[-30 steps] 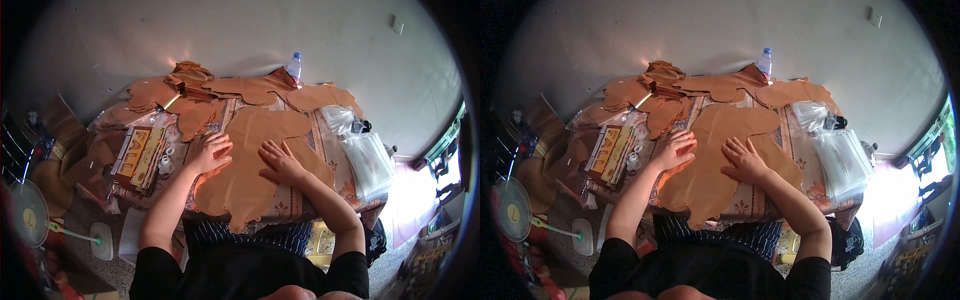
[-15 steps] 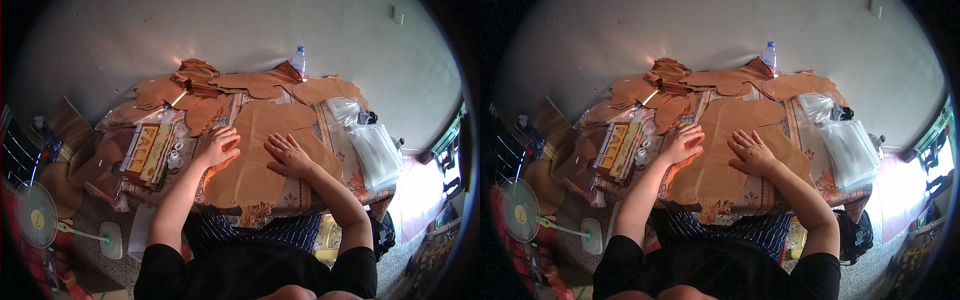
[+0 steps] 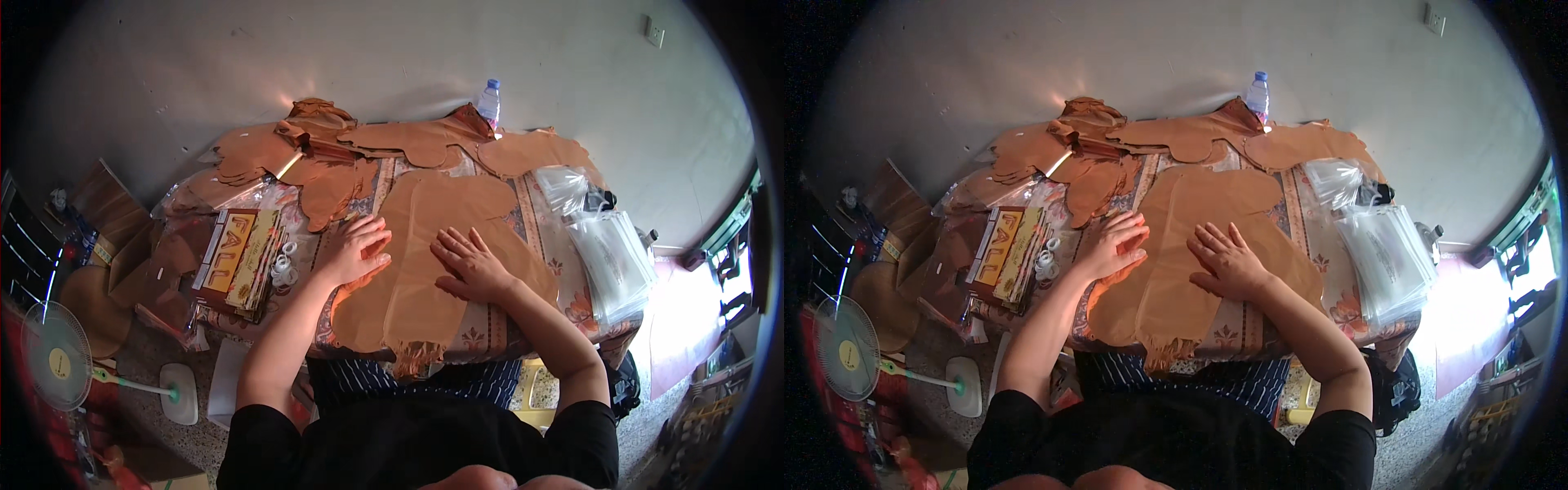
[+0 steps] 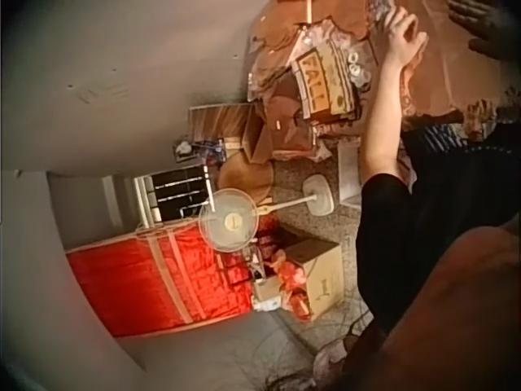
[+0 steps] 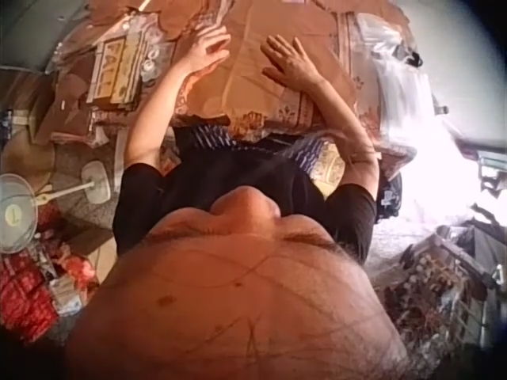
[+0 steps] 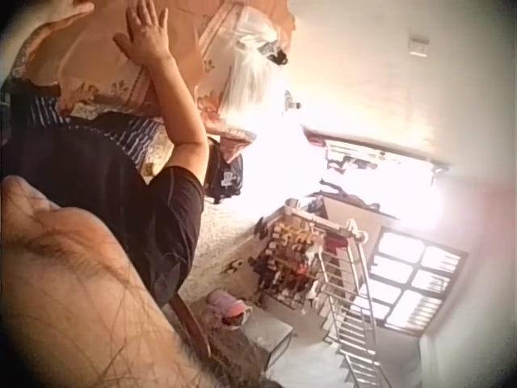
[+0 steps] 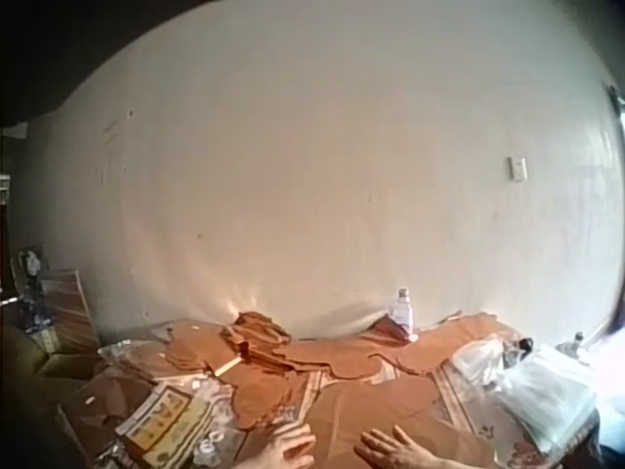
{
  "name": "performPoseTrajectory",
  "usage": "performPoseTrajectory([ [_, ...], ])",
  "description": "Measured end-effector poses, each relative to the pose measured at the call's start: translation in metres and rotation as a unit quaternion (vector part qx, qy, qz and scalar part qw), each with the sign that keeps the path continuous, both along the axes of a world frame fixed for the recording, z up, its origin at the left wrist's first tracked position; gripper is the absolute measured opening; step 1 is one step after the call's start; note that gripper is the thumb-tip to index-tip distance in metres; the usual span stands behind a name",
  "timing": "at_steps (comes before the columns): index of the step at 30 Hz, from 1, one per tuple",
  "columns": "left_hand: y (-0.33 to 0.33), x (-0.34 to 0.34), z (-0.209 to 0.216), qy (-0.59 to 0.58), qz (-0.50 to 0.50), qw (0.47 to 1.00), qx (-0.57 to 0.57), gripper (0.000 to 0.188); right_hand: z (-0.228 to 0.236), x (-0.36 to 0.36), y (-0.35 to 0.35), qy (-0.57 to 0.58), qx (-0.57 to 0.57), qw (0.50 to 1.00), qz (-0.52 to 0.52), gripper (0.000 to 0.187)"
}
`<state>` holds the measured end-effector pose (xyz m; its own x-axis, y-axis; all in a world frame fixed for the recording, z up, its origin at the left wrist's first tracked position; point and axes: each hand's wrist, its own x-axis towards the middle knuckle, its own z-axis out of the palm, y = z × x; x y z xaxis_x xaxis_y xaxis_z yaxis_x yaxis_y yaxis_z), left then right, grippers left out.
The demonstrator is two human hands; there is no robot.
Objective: Folding gold foil sheets and placing them into a protective envelope or package.
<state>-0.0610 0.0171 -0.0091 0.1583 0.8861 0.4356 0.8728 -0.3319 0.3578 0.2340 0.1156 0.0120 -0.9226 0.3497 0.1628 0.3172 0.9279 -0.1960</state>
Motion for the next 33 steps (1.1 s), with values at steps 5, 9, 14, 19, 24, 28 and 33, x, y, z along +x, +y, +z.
performPoseTrajectory([
  [5,-0.003,0.007,0.012,0.062,0.003,0.998,-0.024,0.049,0.021,-0.003,0.012,-0.082,-0.009,0.996,0.030,0.074],
  [9,-0.006,0.008,0.022,0.137,0.012,0.987,-0.079,0.052,0.019,-0.016,0.022,-0.090,-0.008,0.994,0.059,0.077],
  [14,-0.001,0.008,0.041,0.152,0.002,0.983,-0.101,0.053,0.015,-0.024,0.017,-0.060,0.002,0.997,0.042,0.077],
  [19,0.020,0.008,0.035,0.123,-0.018,0.988,-0.090,0.054,0.019,-0.026,0.016,-0.064,-0.004,0.997,0.048,0.078],
  [24,0.018,0.002,0.015,0.074,-0.027,0.996,-0.052,0.052,0.019,-0.026,0.016,-0.066,-0.025,0.996,0.050,0.079],
  [28,0.019,0.006,0.013,0.068,-0.025,0.996,-0.056,0.052,0.026,-0.026,0.012,-0.062,-0.028,0.996,0.054,0.081],
  [33,0.023,0.000,0.002,0.103,-0.025,0.994,-0.017,0.053,0.017,-0.042,-0.001,-0.043,-0.059,0.994,0.083,0.084],
])
